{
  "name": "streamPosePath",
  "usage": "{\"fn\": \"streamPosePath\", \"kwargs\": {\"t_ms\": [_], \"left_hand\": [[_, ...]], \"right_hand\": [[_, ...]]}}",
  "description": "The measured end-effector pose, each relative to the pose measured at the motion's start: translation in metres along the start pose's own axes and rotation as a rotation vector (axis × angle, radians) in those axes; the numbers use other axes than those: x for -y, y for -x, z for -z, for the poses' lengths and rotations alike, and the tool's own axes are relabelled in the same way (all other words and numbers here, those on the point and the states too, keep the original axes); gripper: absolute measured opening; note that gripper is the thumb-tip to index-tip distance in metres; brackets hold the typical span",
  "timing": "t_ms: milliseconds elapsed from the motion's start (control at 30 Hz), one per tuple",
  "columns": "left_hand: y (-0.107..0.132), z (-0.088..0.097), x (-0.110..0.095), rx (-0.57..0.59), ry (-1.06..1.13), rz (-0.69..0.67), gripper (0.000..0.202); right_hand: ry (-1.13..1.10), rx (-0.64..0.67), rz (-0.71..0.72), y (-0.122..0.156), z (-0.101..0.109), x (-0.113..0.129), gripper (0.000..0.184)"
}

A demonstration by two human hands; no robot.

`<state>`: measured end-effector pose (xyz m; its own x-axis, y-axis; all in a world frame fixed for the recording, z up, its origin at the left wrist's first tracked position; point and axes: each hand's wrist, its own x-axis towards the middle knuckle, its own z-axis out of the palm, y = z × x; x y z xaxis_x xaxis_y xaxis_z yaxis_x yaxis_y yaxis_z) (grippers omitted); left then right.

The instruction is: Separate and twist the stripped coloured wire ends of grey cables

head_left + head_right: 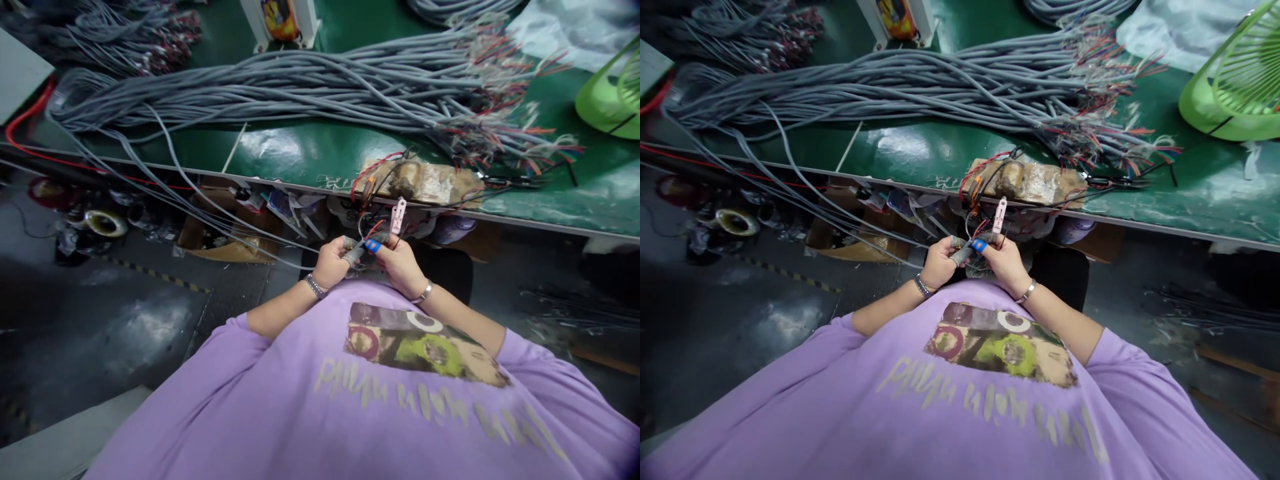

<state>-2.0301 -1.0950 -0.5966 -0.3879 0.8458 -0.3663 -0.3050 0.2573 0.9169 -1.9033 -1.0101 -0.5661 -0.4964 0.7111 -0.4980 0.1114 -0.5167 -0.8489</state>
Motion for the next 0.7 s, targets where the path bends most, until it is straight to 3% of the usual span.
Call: {"fn": "streamPosePath", "kwargs": {"t_ms": [67, 133, 300, 400, 567, 633, 700], "left_hand": [[-0.001, -0.001, -0.003, -0.008, 0.05, 0.074, 0.033], [-0.001, -0.003, -0.006, -0.02, 0.117, 0.151, 0.034], [-0.001, -0.007, -0.004, -0.05, 0.246, 0.231, 0.039], [-0.002, -0.006, 0.0, -0.068, 0.311, 0.212, 0.041], [-0.011, 0.008, -0.001, -0.137, 0.392, 0.117, 0.041], [-0.012, 0.016, -0.003, -0.088, 0.434, 0.064, 0.044], [-0.009, 0.022, -0.005, 0.01, 0.475, 0.032, 0.046]], "right_hand": [[0.035, -0.014, 0.045, 0.0, 0.0, -0.003, 0.038], [0.159, -0.002, 0.195, 0.001, 0.001, -0.006, 0.031], [0.779, 0.216, 0.652, 0.002, 0.011, -0.005, 0.016], [0.963, 0.337, 0.751, 0.002, 0.013, -0.003, 0.013], [0.901, 0.626, 0.798, 0.008, 0.01, -0.002, 0.015], [0.82, 0.521, 0.756, 0.01, 0.012, 0.0, 0.018], [0.728, 0.323, 0.702, 0.01, 0.014, 0.002, 0.022]]}}
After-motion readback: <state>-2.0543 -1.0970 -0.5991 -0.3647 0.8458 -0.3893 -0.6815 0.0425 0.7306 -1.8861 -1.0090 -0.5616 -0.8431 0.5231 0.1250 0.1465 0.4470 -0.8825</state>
